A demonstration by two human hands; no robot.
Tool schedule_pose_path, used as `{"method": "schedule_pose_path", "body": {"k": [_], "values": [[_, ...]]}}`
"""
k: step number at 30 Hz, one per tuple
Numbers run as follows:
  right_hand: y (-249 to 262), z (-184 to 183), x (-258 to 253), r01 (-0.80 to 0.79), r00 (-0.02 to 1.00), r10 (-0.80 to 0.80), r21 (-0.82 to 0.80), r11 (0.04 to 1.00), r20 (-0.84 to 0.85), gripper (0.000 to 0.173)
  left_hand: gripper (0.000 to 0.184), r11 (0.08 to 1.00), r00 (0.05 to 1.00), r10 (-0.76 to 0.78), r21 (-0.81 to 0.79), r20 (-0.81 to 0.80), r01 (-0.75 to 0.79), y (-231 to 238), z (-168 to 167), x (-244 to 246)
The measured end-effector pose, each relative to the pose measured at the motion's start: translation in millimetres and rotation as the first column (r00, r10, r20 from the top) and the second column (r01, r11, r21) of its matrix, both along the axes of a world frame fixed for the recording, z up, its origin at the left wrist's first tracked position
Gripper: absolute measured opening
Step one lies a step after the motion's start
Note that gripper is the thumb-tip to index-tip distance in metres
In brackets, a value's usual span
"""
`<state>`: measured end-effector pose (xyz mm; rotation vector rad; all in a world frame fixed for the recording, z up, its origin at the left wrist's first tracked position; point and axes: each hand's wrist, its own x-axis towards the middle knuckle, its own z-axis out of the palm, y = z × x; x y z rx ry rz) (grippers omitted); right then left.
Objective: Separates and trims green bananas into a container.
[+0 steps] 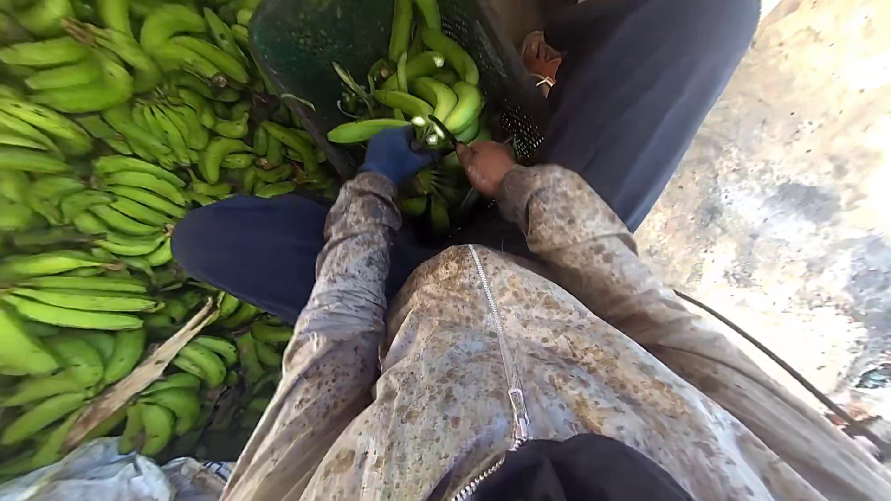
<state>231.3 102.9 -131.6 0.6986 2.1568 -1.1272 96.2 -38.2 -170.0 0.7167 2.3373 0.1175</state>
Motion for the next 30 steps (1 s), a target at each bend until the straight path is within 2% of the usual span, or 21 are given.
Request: {"method": "schedule_pose_path", "body": {"k": [2,4,12,17,20,22,25,30], "values": [[-2,6,12,0.084,0.996,-0.085,-0.032,0.996,-0.022,0.061,0.057,0.997,0.999,0.043,0.071,-0.002,-0.042,-8,-7,1],[-4,2,20,0.104,0.994,-0.104,-0.032,0.994,-0.013,0.059,0.055,0.994,0.998,0.068,0.081,0.02,-0.069,-13,-10,4],[-8,-10,18,0.042,0.999,-0.042,0.021,0.999,0.022,0.06,0.054,0.989,0.992,0.121,0.084,0.023,-0.122,-13,-8,12],[-7,-9,-4,-0.028,0.999,0.028,0.035,0.999,0.025,0.06,0.049,0.992,0.992,0.111,0.055,0.053,-0.114,-7,9,18],[-13,-5,-17,-0.043,0.997,0.038,0.07,0.997,0.062,0.059,0.047,0.991,0.995,0.103,0.091,-0.012,-0.102,-13,-7,15],[-18,-5,-6,-0.032,0.996,0.027,0.063,0.998,0.081,0.06,0.049,0.99,0.993,0.116,0.086,-0.001,-0.116,-17,-13,16],[-14,-6,3,-0.007,0.994,0.005,0.027,1.0,0.105,0.064,0.05,0.987,0.991,0.134,0.082,0.021,-0.136,-12,-16,10],[-19,-13,-12,-0.086,0.99,0.084,0.012,0.996,0.11,0.062,0.046,0.99,0.993,0.113,0.087,-0.026,-0.111,-15,-15,15]]}}
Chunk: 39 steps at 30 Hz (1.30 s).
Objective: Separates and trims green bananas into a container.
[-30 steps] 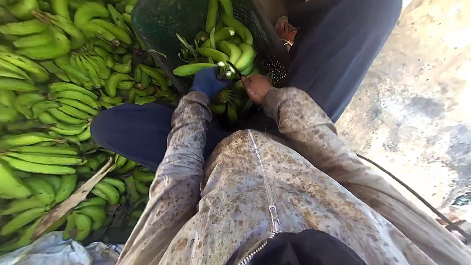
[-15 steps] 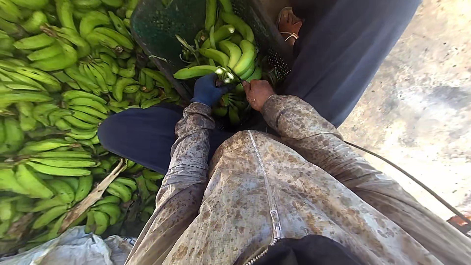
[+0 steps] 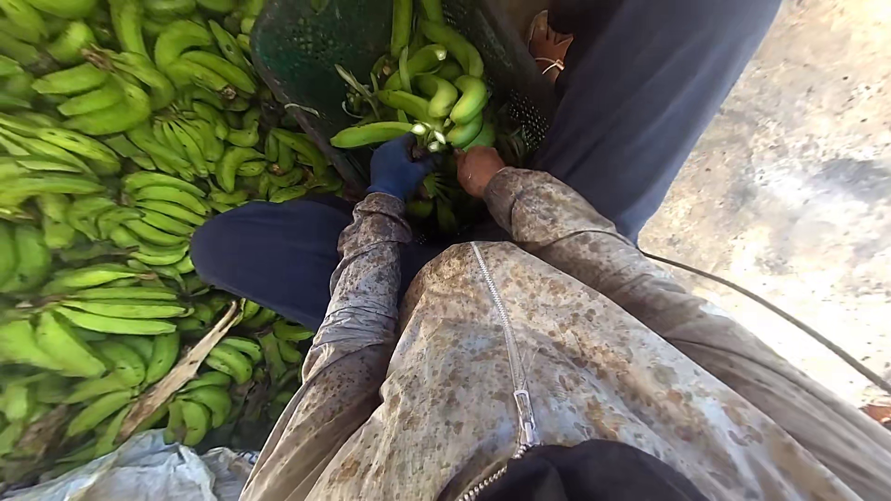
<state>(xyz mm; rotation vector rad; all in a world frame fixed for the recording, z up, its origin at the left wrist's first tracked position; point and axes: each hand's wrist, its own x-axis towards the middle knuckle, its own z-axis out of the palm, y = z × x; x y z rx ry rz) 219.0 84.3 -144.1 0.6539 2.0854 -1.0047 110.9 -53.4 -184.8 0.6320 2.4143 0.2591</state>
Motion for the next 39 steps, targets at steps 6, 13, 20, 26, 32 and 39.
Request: {"method": "schedule_pose_path", "body": {"k": [6,13,20,26,32,39], "values": [[1,10,25,0.127,0.992,-0.124,-0.096,0.987,0.037,0.064,0.051,0.996,0.997,0.076,0.04,0.034,-0.078,-4,-4,-3],[-6,4,12,0.338,0.937,-0.311,-0.192,0.921,0.156,0.058,0.054,0.994,0.995,0.095,0.058,-0.014,-0.094,-4,-8,-3],[1,13,33,0.364,0.93,-0.337,-0.231,0.902,0.147,0.059,0.053,0.985,0.993,0.12,0.122,0.001,-0.119,-18,-2,7],[14,28,40,0.117,0.985,-0.127,-0.088,0.989,-0.119,0.06,0.05,0.98,0.999,-0.004,0.2,-0.047,0.014,-32,4,24],[15,10,-7,-0.095,0.995,0.094,-0.026,0.995,-0.04,0.062,0.052,0.968,0.996,-0.012,0.25,-0.083,0.032,-40,-6,26],[-6,19,2,0.028,0.999,-0.024,-0.082,0.996,0.047,0.065,0.051,0.971,0.996,0.022,0.239,-0.087,0.0,-38,-8,26]]}}
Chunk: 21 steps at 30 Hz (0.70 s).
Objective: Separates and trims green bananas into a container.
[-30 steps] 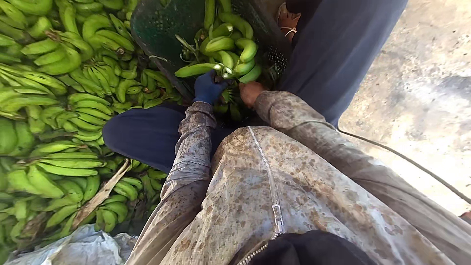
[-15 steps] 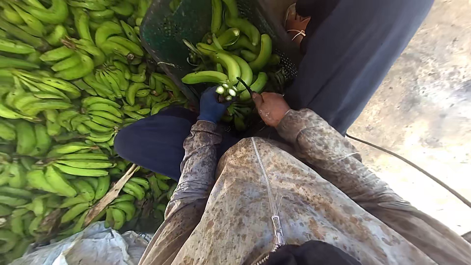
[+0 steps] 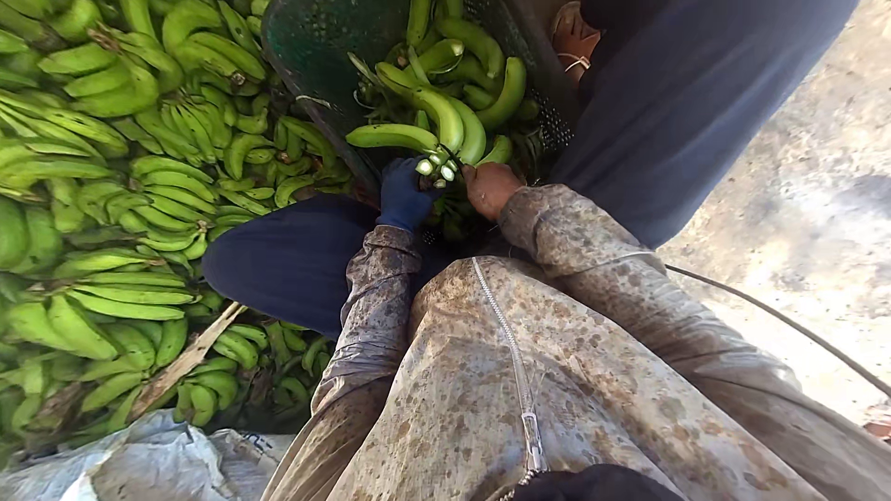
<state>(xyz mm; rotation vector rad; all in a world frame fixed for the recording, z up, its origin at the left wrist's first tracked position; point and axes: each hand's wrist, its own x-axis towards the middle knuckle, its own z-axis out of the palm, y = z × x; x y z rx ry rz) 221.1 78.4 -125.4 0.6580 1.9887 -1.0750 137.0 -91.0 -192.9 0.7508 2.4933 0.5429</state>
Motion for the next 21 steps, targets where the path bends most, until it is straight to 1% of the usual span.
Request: {"method": "schedule_pose_path", "body": {"k": [2,4,6,8,10,11,13,15,16,17,19,21], "values": [[-4,2,-11,-0.084,0.996,0.084,0.048,0.995,0.002,0.062,0.047,0.999,0.999,0.041,-0.026,0.001,-0.041,3,0,-2],[-8,5,-3,-0.15,0.989,0.15,0.052,0.987,0.005,0.06,0.048,0.997,0.999,0.04,-0.063,0.006,-0.039,-1,1,3],[-3,13,11,-0.172,0.985,0.172,0.034,0.985,-0.001,0.056,0.051,0.995,0.999,0.04,-0.09,0.027,-0.038,2,4,0],[6,12,17,-0.108,0.994,0.108,0.007,0.994,0.01,0.059,0.051,0.99,0.998,0.034,-0.14,0.045,-0.027,12,8,-8],[5,11,24,-0.087,0.995,0.088,-0.021,0.996,0.037,0.061,0.052,0.97,0.996,0.003,-0.244,0.086,0.018,16,17,-5],[4,9,25,-0.044,0.997,0.045,-0.025,0.999,0.056,0.063,0.054,0.955,0.995,-0.02,-0.292,0.097,0.048,20,18,-8],[9,1,22,0.111,0.991,-0.106,-0.061,0.992,0.083,0.063,0.059,0.923,0.991,-0.087,-0.366,0.106,0.12,32,19,-20],[12,-6,33,0.245,0.966,-0.23,-0.141,0.959,0.115,0.064,0.063,0.895,0.985,-0.123,-0.414,0.123,0.164,35,22,-20],[13,-5,41,0.277,0.959,-0.262,-0.166,0.946,0.108,0.064,0.062,0.894,0.983,-0.131,-0.413,0.127,0.173,34,23,-18],[15,-2,46,0.293,0.956,-0.284,-0.174,0.94,0.077,0.065,0.06,0.911,0.984,-0.132,-0.376,0.123,0.17,33,22,-20],[18,4,51,0.289,0.957,-0.291,-0.143,0.947,0.007,0.064,0.056,0.958,0.991,-0.088,-0.263,0.101,0.111,30,16,-23],[15,6,53,0.274,0.961,-0.276,-0.12,0.954,0.001,0.063,0.053,0.978,0.996,-0.022,-0.203,0.092,0.04,23,13,-16]]}}
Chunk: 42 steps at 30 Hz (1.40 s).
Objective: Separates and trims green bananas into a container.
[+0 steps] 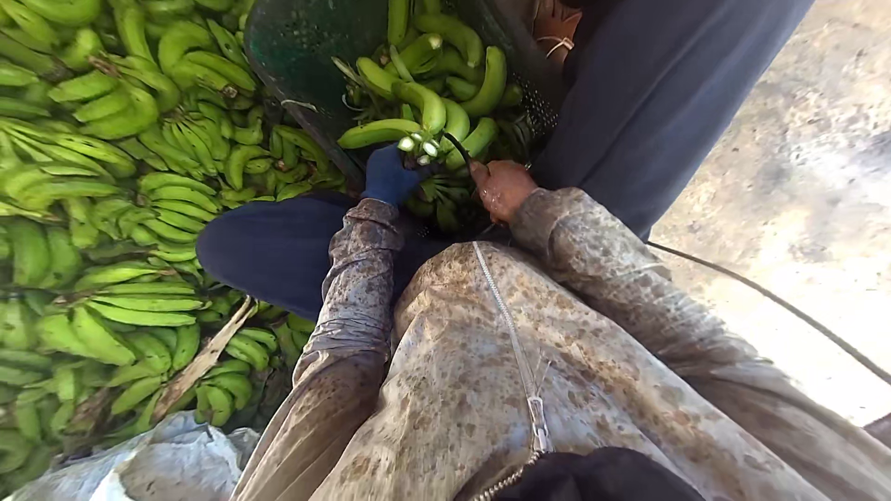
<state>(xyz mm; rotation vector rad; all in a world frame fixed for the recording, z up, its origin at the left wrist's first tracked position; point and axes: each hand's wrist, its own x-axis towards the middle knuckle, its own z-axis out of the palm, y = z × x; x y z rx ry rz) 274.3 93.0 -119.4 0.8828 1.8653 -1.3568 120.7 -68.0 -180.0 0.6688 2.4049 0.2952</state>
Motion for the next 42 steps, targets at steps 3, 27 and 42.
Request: {"method": "schedule_pose_path", "body": {"k": [3,27,42], "values": [[-1,3,-9,0.001,1.0,-0.001,0.026,1.0,-0.01,0.062,0.049,0.996,0.997,0.06,0.075,-0.051,-0.056,0,2,1],[-36,-7,-48,-0.427,0.903,0.425,0.232,0.874,0.063,0.045,0.047,0.989,0.989,0.142,0.033,-0.049,-0.141,12,10,7],[-44,-29,-44,-0.455,0.89,0.45,0.233,0.859,0.079,0.038,0.049,0.982,0.978,0.189,0.027,-0.088,-0.187,17,3,8]]}}
